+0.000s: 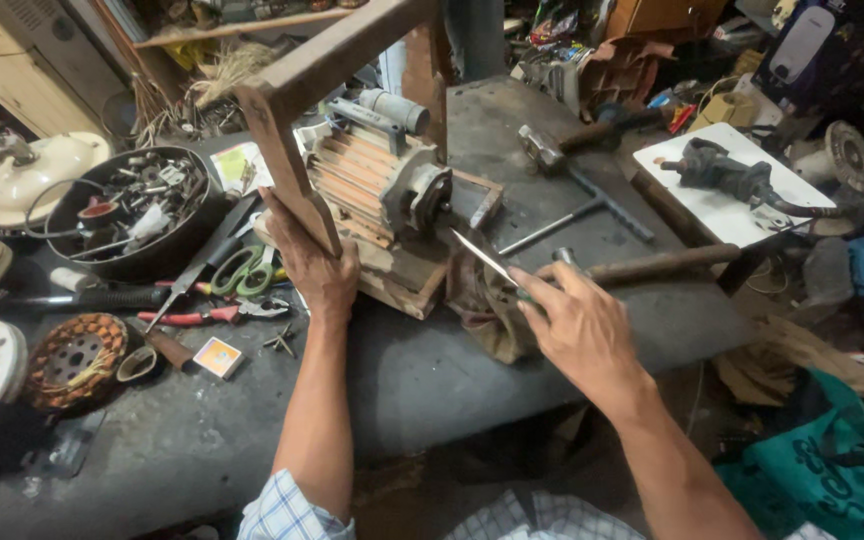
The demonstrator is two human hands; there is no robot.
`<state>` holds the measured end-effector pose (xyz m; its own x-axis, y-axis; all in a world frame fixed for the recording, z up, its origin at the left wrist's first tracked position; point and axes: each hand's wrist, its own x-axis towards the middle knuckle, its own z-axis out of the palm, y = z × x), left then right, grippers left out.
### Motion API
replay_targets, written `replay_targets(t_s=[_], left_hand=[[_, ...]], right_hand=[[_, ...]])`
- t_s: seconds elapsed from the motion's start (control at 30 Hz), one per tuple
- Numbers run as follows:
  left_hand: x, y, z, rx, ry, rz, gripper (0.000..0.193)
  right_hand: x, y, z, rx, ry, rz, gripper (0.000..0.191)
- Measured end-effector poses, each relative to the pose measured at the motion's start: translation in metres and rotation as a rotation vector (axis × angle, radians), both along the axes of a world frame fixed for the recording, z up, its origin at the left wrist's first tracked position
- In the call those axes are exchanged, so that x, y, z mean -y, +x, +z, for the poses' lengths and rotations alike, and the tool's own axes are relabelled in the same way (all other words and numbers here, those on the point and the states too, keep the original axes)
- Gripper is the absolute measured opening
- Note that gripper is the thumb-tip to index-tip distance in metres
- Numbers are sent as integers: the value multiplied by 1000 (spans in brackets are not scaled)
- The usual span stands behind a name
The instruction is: The person works on an electrical motor stator clamped in a wooden jig, using a screwdriver to adjust internal components. They repeatedly rotate the jig and probe the rotor area while a coworker briefly assists by holding a metal cup over the assembly.
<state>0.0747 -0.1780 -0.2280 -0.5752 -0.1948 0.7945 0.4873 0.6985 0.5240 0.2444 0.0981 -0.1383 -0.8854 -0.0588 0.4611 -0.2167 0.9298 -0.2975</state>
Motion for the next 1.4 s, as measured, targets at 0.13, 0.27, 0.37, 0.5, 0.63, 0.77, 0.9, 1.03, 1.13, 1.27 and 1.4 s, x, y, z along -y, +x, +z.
replay_targets(t_s=[0.13, 0.27, 0.37, 0.5, 0.63, 0.77, 0.9, 1.03, 1.13, 1.27, 1.4], left_hand=[[0, -1, 0, -20, -9, 4, 108], [-1, 1, 2, -34, -2, -3, 108], [-1, 2, 5, -21, -1, -5, 108], [-2, 5, 7, -16, 14, -14, 111], [-3, 4, 8, 89, 91, -23, 112], [1, -1, 8, 28, 17, -21, 112], [2, -3, 3, 43, -31, 24, 109], [3, 0, -1, 62, 57, -55, 111], [4, 0, 2, 33, 9, -20, 110], [1, 0, 8, 14, 8, -1, 112], [-1, 4, 10, 5, 62, -18, 111]], right_hand=[[0, 4, 4, -7, 14, -32, 37], [2, -2, 5, 118, 13, -81, 38], [3, -5, 3, -1, 42, -44, 38], [6, -4, 0, -78, 104, -19, 36], [18, -7, 4, -140, 163, -31, 34], [19, -8, 16, -171, 133, 16, 33], [4, 0, 22, -149, 125, -28, 39], [-1, 0, 12, -137, 122, -41, 41], [0, -8, 3, -162, 158, -32, 39], [3, -15, -5, -195, 288, -30, 25], [1, -23, -5, -240, 328, 4, 30]])
